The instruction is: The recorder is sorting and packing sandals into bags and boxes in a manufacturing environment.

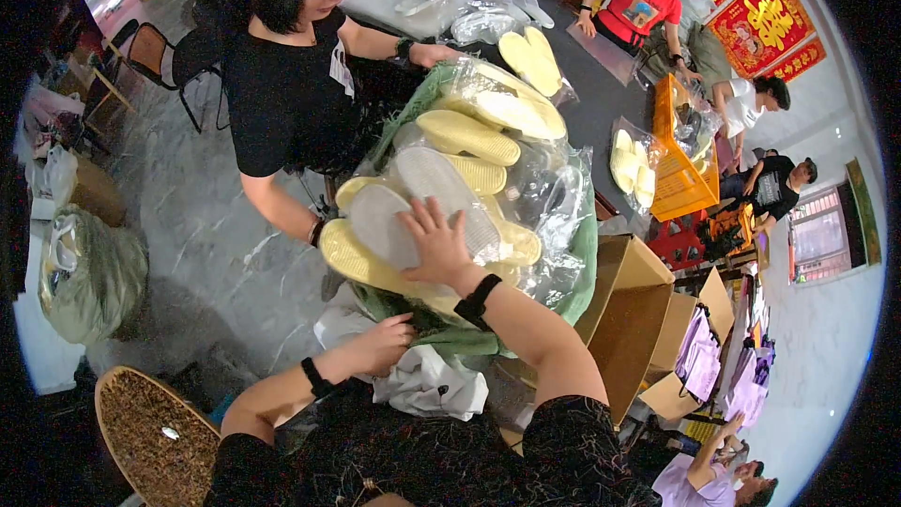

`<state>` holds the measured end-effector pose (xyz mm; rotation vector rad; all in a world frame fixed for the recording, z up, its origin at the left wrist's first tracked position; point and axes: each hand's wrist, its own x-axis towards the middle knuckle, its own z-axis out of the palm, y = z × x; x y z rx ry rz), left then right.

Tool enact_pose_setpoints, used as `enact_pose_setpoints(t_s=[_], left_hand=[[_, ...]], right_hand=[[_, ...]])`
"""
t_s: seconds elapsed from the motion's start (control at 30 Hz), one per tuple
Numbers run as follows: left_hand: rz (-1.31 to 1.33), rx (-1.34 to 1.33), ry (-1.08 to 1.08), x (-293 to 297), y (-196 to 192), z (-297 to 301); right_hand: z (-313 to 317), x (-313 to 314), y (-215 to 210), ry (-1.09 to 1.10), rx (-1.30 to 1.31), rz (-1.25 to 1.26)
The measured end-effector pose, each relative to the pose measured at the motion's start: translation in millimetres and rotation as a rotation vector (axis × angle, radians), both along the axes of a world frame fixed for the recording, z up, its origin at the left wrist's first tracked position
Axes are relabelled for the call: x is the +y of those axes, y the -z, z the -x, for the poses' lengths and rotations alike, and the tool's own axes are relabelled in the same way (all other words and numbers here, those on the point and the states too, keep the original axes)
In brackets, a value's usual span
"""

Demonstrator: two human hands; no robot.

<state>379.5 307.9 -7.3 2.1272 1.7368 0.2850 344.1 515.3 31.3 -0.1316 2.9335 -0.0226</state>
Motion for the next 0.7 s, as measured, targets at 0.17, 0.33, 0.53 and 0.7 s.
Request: enact_pose_setpoints(t_s=[0.17,0.33,0.53,0.7], left_hand=[[-0.023,-0.107,-0.104,-41,-12,-14],[-0.128,-0.159,-0.078,-34,-29,-30],[-0.334,-0.151,-0.183,-29,-35,-40],[-0.387,-0.127,-0.175,-21,-29,-45]], right_hand=[[-14,43,18,0.071,-0.031,-0.063],[-5,132,47,0.191,-0.047,-0.188],[-31,90,78,0.187,-0.034,-0.375],[-75,58,94,0.119,-0.225,-0.447]])
